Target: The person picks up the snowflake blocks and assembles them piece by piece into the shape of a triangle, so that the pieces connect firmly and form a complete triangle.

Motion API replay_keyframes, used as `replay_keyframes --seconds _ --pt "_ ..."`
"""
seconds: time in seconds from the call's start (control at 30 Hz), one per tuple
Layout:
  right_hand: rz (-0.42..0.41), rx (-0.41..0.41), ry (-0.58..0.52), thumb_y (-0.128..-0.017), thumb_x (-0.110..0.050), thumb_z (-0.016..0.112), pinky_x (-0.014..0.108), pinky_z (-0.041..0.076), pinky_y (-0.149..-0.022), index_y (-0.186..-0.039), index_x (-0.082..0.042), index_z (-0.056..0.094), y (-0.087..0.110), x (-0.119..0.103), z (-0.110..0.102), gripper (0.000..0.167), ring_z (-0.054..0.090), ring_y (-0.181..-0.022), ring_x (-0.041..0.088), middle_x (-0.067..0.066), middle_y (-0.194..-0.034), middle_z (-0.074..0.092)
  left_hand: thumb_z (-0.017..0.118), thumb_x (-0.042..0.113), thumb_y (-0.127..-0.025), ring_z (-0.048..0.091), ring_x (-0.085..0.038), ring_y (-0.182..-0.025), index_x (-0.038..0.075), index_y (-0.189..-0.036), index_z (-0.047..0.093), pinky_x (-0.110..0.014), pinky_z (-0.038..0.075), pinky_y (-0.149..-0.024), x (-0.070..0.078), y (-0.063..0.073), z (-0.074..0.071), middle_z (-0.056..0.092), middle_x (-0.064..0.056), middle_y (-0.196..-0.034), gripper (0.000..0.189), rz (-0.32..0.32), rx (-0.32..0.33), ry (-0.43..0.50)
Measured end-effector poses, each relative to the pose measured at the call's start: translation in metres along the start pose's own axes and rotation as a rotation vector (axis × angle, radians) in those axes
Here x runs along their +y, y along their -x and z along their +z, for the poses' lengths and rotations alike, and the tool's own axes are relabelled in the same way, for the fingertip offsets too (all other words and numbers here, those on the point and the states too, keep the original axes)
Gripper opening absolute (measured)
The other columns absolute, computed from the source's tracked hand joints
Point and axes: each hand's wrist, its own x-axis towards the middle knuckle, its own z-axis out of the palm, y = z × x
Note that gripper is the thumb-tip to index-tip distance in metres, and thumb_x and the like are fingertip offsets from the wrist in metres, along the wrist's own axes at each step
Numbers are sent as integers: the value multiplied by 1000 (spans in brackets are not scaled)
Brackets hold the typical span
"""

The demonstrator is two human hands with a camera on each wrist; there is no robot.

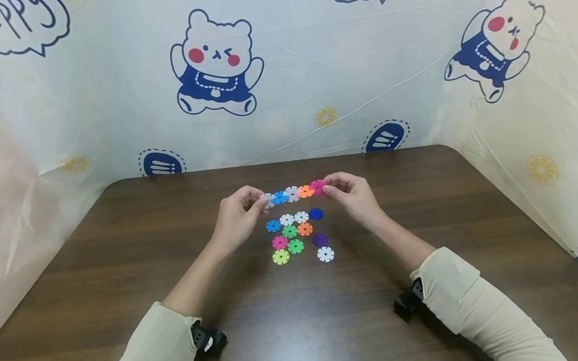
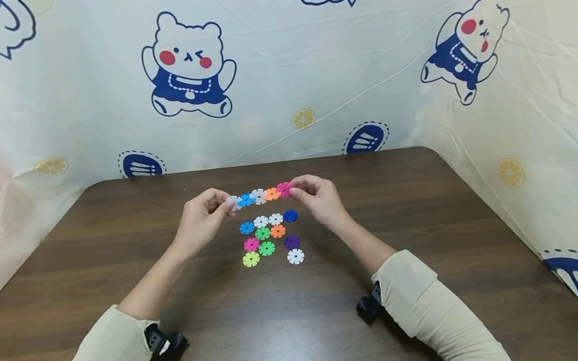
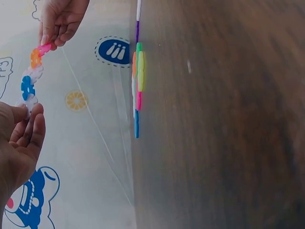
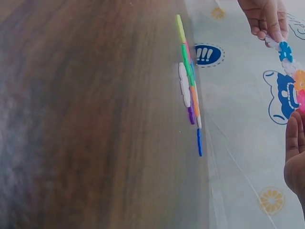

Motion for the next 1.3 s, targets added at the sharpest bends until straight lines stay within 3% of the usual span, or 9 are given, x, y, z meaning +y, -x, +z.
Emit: replay_keyframes --seconds 0.13,0.27,0.5,0.6,0.83,0.93,1.03,1.3 --pt "8 0 -1 -88 -8 63 38 52 -78 -100 7 62 1 -1 0 20 64 -81 24 18 -90 66 63 12 -88 59 -17 -67 3 -91 61 -24 43 -49 0 0 0 65 -10 -76 10 4 1 13" --pt "21 -6 2 -88 -7 62 30 53 -75 -99 8 62 1 1 1 18 64 -78 20 18 -90 66 63 12 -88 59 -17 -67 3 -93 61 -24 45 -50 0 -1 -1 65 -8 -76 10 9 3 20" --pt "46 -10 2 -88 -7 63 24 52 -71 -98 7 62 3 2 3 17 60 -87 42 18 -88 66 64 12 -87 58 -17 -67 2 -94 62 -23 45 -51 3 -1 -4 64 -6 -76 12 14 14 28" --pt "65 -14 17 -87 -8 64 23 51 -70 -98 7 63 3 1 3 19 60 -87 42 16 -89 67 63 12 -87 58 -17 -67 1 -94 62 -23 44 -51 3 -1 -5 65 -9 -78 13 20 13 31" --pt "48 -2 111 -86 -10 66 36 50 -69 -100 4 65 -1 2 2 19 59 -83 36 16 -90 67 63 13 -88 58 -17 -67 1 -95 62 -22 45 -53 2 -1 -6 65 -12 -78 14 42 15 11" --pt "48 -8 141 -86 -11 66 34 50 -68 -100 2 65 -1 1 1 20 59 -84 37 16 -91 67 63 13 -88 58 -17 -67 2 -94 62 -22 44 -52 3 -1 -6 64 -9 -77 13 45 16 9" --pt "58 -11 151 -86 -13 66 32 50 -69 -100 1 65 -1 1 1 20 60 -85 37 14 -90 67 63 11 -88 58 -17 -67 1 -95 62 -22 44 -52 2 -1 -6 64 -10 -78 12 42 11 19" --pt "39 -4 131 -87 -12 65 43 51 -74 -100 1 66 -1 2 1 19 59 -85 38 13 -89 67 64 11 -87 58 -17 -67 2 -95 62 -23 45 -52 1 -1 -5 64 -11 -78 13 40 6 23"
